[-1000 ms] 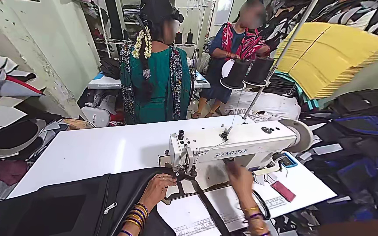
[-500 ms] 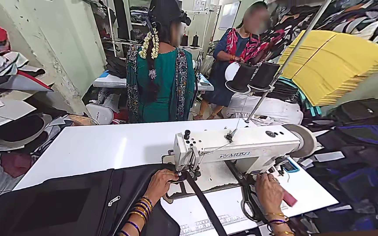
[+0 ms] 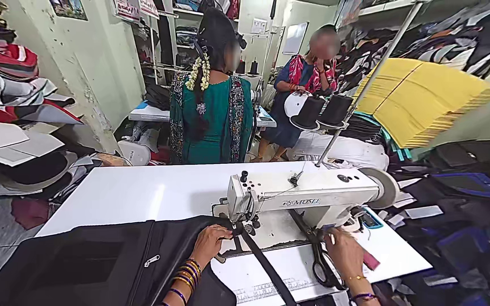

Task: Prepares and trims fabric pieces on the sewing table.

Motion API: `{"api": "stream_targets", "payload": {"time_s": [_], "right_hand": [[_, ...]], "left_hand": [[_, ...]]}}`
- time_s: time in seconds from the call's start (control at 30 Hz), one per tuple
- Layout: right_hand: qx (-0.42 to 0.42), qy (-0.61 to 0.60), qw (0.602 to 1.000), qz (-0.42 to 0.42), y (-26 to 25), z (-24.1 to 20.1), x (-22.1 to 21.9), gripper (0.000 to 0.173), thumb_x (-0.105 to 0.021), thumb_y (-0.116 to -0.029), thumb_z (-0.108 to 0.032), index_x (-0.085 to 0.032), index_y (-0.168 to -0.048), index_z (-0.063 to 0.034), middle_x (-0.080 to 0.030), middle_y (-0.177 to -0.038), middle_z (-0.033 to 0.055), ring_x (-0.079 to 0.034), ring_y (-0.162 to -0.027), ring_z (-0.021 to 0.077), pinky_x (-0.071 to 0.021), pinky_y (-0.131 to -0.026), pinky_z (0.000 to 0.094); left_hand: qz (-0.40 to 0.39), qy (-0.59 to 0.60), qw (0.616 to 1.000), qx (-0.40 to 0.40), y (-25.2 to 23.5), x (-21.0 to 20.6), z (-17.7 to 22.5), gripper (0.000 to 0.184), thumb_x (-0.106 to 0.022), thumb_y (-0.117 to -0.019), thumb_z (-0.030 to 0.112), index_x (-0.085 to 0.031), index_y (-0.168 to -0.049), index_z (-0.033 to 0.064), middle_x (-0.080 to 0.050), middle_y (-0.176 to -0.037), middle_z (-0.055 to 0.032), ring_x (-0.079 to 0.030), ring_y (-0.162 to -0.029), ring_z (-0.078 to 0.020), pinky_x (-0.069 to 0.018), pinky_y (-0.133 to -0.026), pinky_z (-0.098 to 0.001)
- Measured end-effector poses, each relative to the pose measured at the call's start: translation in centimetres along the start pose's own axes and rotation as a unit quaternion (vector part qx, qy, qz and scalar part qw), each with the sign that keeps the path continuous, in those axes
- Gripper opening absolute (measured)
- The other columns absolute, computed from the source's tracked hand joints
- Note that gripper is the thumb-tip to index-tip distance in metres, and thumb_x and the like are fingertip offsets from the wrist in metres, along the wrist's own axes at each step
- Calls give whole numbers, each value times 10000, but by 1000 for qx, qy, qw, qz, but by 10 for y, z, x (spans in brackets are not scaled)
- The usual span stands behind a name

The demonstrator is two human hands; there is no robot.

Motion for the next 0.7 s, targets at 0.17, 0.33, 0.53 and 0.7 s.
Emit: {"api": "stream_targets", "payload": {"time_s": [0.17, 0.33, 0.53, 0.7], "right_hand": [[37, -57, 976, -208, 51, -92, -52, 351, -685, -964, -320, -764, -1098, -5, -736, -926, 252, -709, -894, 461, -511, -785, 660], [-16, -59, 927, -371, 57, -141, -109, 466, -722, -946, -366, -661, -1265, -32, -714, -1000, 242, -688, -958, 418, -508, -845, 588], [-17, -164, 964, -209, -46, -142, -125, 404, -635, -974, -152, -624, -1276, 116, -625, -1282, 330, -587, -1244, 445, -419, -1081, 570], [33, -79, 981, -172, -58, -143, -100, 591, -620, -979, -259, -510, -1437, 97, -438, -1505, 364, -330, -1461, 530, -180, -1179, 706]], "left_hand": [[-34, -12, 997, 63, -6, -4, -9, 344, -535, -899, -93, -800, -1064, 54, -741, -1197, -125, -654, -1222, -320, -463, -1078, -498], [-23, -22, 996, 82, -8, -4, -8, 348, -540, -907, -97, -791, -1095, 53, -732, -1228, -115, -641, -1246, -310, -453, -1095, -483], [-42, -26, 997, 67, -7, -4, -8, 382, -533, -923, -90, -752, -1203, 51, -693, -1306, -128, -600, -1307, -307, -416, -1140, -465], [4, 153, 984, 91, 36, 10, 10, 430, -364, -1045, 7, -485, -1442, -107, -616, -1395, -206, -577, -1336, -288, -408, -1156, -413]]}}
Point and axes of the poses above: each hand's wrist, its own y-axis away from the middle knuckle, its own x-axis out of the back of the hand, z = x × y, the point moved 10 cm from there along -y, towards the middle knuckle
